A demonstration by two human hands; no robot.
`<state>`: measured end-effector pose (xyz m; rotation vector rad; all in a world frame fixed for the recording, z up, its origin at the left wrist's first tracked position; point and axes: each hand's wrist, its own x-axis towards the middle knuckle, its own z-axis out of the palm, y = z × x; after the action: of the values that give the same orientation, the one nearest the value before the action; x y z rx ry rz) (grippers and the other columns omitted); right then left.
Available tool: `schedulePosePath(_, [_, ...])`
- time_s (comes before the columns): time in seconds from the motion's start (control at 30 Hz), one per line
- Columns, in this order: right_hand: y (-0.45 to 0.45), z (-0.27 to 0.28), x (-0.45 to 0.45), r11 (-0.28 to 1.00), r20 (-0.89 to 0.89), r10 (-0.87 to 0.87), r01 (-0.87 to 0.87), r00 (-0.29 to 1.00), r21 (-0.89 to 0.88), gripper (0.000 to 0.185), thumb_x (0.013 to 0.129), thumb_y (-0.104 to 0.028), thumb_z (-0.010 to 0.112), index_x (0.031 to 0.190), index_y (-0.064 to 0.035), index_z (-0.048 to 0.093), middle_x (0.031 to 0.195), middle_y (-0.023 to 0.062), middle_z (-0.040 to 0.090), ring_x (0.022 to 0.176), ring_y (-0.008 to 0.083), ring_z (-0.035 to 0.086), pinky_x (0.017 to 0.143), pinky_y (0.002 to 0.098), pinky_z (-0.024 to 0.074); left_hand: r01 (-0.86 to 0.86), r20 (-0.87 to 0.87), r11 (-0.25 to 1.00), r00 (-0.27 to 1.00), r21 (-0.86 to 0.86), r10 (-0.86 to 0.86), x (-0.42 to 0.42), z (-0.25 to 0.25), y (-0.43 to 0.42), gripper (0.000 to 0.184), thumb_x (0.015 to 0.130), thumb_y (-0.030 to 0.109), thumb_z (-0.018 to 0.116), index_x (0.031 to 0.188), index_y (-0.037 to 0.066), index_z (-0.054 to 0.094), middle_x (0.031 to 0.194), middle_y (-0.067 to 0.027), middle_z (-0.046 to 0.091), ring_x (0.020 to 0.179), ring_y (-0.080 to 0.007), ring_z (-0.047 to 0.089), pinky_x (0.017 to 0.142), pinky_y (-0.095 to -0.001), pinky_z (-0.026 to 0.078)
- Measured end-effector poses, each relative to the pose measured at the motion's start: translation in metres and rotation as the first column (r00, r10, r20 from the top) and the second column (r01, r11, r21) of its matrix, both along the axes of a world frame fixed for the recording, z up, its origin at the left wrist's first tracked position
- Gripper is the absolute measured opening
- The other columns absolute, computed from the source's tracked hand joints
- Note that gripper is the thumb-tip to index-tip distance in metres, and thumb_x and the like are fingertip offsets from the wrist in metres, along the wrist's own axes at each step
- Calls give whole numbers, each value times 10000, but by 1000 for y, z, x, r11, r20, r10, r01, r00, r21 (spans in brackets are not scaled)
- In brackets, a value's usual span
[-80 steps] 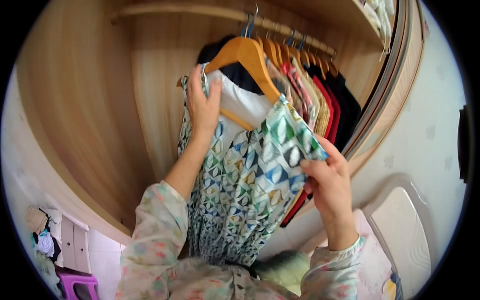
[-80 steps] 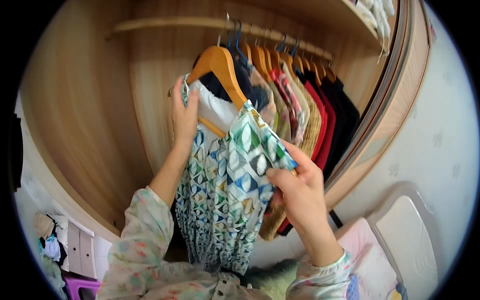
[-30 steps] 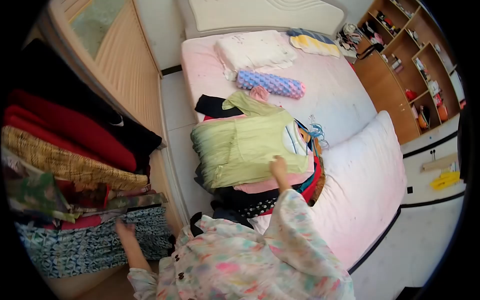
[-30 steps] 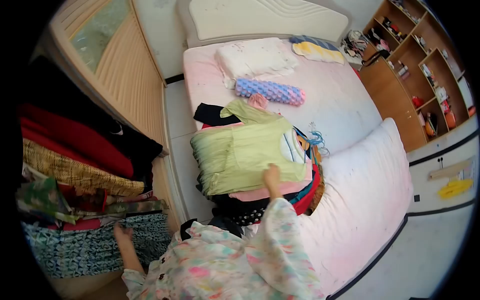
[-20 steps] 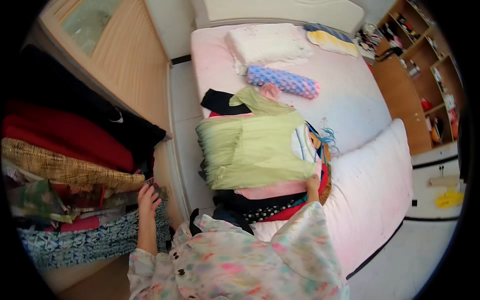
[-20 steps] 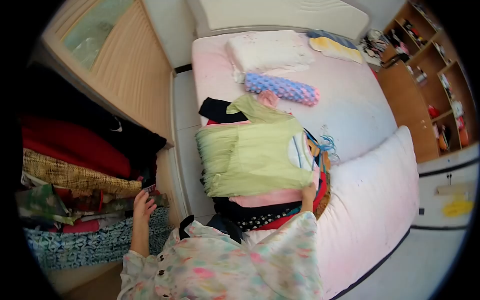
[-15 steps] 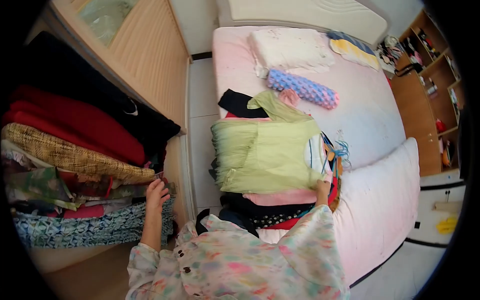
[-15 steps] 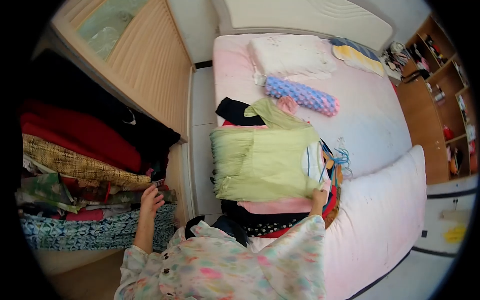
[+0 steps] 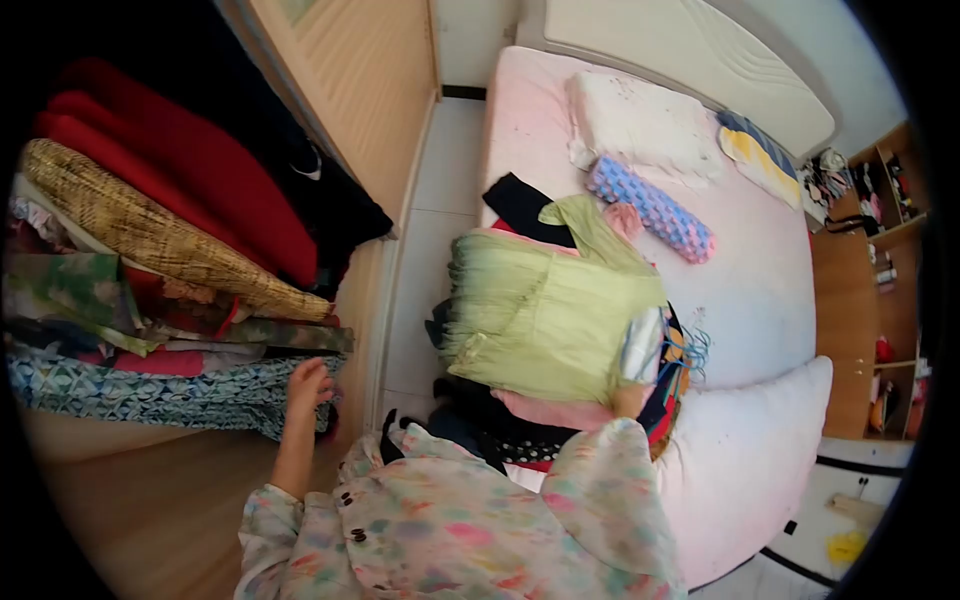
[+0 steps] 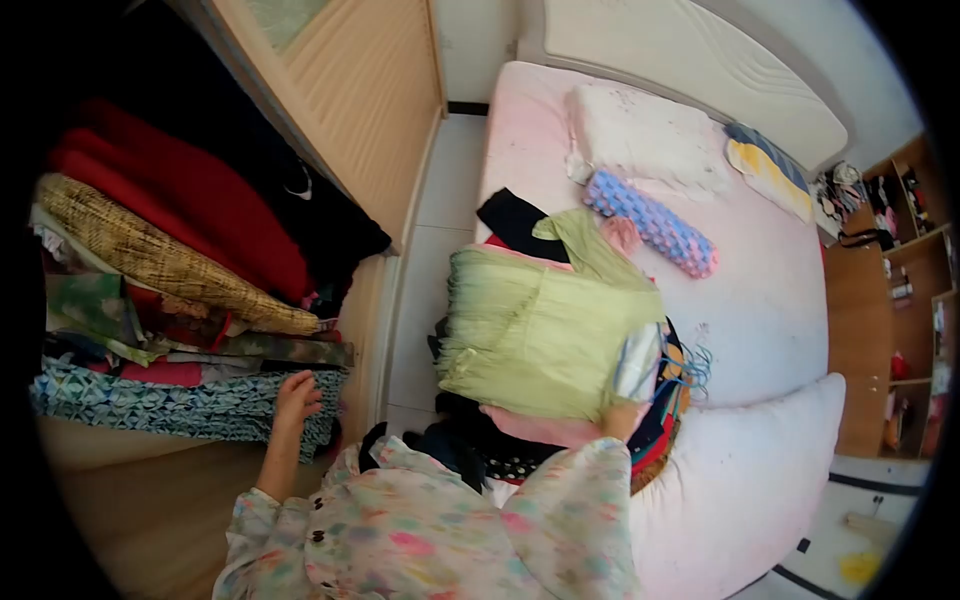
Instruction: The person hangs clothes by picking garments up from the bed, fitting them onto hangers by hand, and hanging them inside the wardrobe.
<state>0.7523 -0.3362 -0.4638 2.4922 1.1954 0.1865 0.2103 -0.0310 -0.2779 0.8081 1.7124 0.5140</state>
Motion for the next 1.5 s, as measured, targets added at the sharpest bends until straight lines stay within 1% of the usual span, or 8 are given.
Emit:
schedulePosePath(0.1, [26,28,-19,743,-415,-385,544,824,391,150,753,-134,502,783,-20,594,763,192,612,738,396,576,806,463,439,-4,31,1000,1000,-13,5,-1,-5,-7,319,862,197,579,1156,79,547,1015,-35,588,792,-140,595,607,-266,509])
schedulePosePath(0.27, [43,46,-5,520,-460,-371,591,807,617,200,744,-71,479,914,-2,560,838,193,614,719,345,577,650,425,442,31,86,999,996,-44,-27,0,-11,-3,358,873,207,575,1197,64,517,1052,-60,584,820,-156,602,615,-283,517])
schedulePosePath(0.43, [95,153,-17,11,-899,392,976,195,216,498,639,76,422,1112,-20,546,936,54,604,794,166,558,665,254,439,37,129,999,991,15,-39,5,-14,5,309,841,179,606,1131,80,569,1009,-41,589,773,-141,593,603,-267,490])
schedulePosePath(0.63, [137,312,-87,321,-710,702,914,-53,249,473,608,67,436,1062,-5,549,930,42,595,812,139,557,735,253,458,83,193,991,976,103,-102,18,2,18,312,834,182,615,1126,85,570,987,-28,592,783,-129,589,610,-249,471])
schedulePosePath(0.9, [129,449,-152,570,-746,645,547,163,613,613,458,-204,622,1012,57,594,911,84,615,825,163,559,758,266,426,82,350,853,889,516,-297,26,60,19,399,819,76,616,1203,53,508,1122,-74,563,941,-141,559,751,-271,481])
schedulePosePath(1.13, [114,479,-154,574,-530,818,257,-225,777,265,396,-137,693,587,-4,568,695,107,571,590,203,523,529,308,399,-294,561,592,756,751,-336,19,140,28,868,809,101,645,1446,188,62,1442,-123,248,1292,-265,308,1003,-393,332])
schedulePosePath(1.3, [139,504,-209,757,-654,595,53,-467,651,304,484,-165,673,710,21,594,768,121,575,672,211,536,595,311,407,-358,790,823,591,441,-166,-2,155,-3,369,945,195,448,1289,61,442,1209,-31,524,1102,-135,497,922,-282,405])
schedulePosePath(1.5, [172,530,-285,783,-683,324,-220,-655,582,369,589,-199,649,858,52,625,856,137,579,770,221,551,675,314,417,-752,858,464,513,469,-34,-67,240,-38,260,948,193,430,1122,31,534,1041,-53,604,912,-141,583,816,-285,471])
